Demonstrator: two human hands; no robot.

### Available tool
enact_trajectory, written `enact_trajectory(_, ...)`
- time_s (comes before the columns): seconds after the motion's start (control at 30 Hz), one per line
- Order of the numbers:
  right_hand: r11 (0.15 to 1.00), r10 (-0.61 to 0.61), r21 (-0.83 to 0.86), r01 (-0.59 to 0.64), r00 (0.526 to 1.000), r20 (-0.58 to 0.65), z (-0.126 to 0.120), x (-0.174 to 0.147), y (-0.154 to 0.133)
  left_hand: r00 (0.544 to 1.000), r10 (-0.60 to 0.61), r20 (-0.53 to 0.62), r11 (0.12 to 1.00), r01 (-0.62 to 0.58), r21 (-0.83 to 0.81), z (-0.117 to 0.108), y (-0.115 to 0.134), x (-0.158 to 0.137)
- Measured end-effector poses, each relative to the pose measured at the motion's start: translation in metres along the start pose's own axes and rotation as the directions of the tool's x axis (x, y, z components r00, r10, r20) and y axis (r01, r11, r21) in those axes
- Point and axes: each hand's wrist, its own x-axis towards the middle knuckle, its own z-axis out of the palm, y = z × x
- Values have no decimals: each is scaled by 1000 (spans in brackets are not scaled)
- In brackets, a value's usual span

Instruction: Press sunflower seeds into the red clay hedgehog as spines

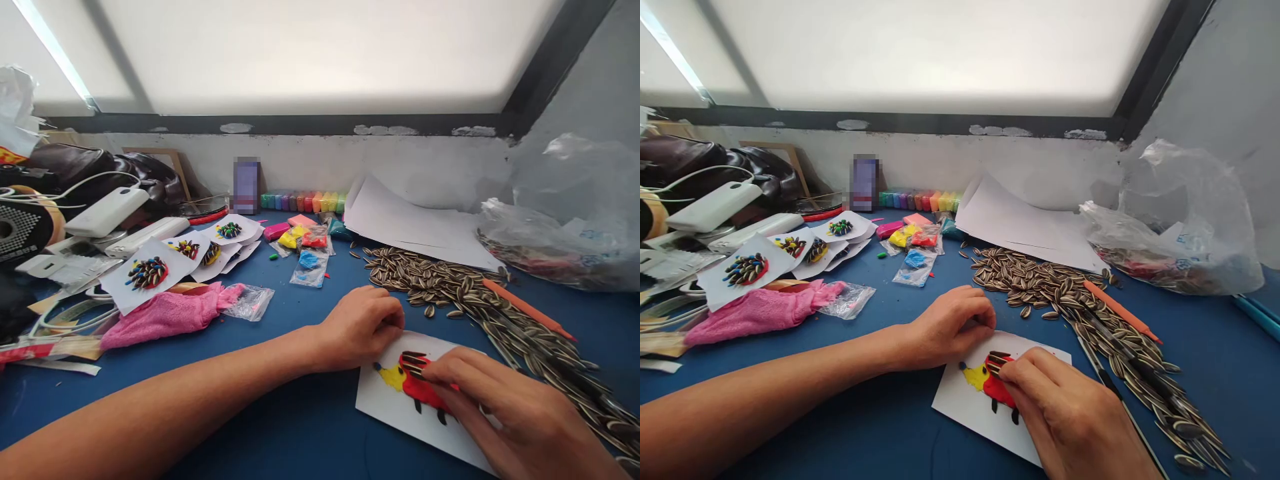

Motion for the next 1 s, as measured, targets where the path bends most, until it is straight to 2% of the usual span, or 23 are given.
enact_trajectory(0.47, 995, 67, -75, -61, 994, 82, 3, -2, 4, 1000, -7, -5, 1000, 7, -21, 0, -1, 0)
enact_trajectory(0.8, 989, 80, -130, -72, 995, 57, 7, -1, 0, 1000, -9, -11, 1000, 9, -30, 0, 1, -1)
enact_trajectory(1.0, 985, 29, -173, -23, 999, 35, 8, -1, 3, 1000, -8, -16, 1000, 7, -26, 1, -1, -1)
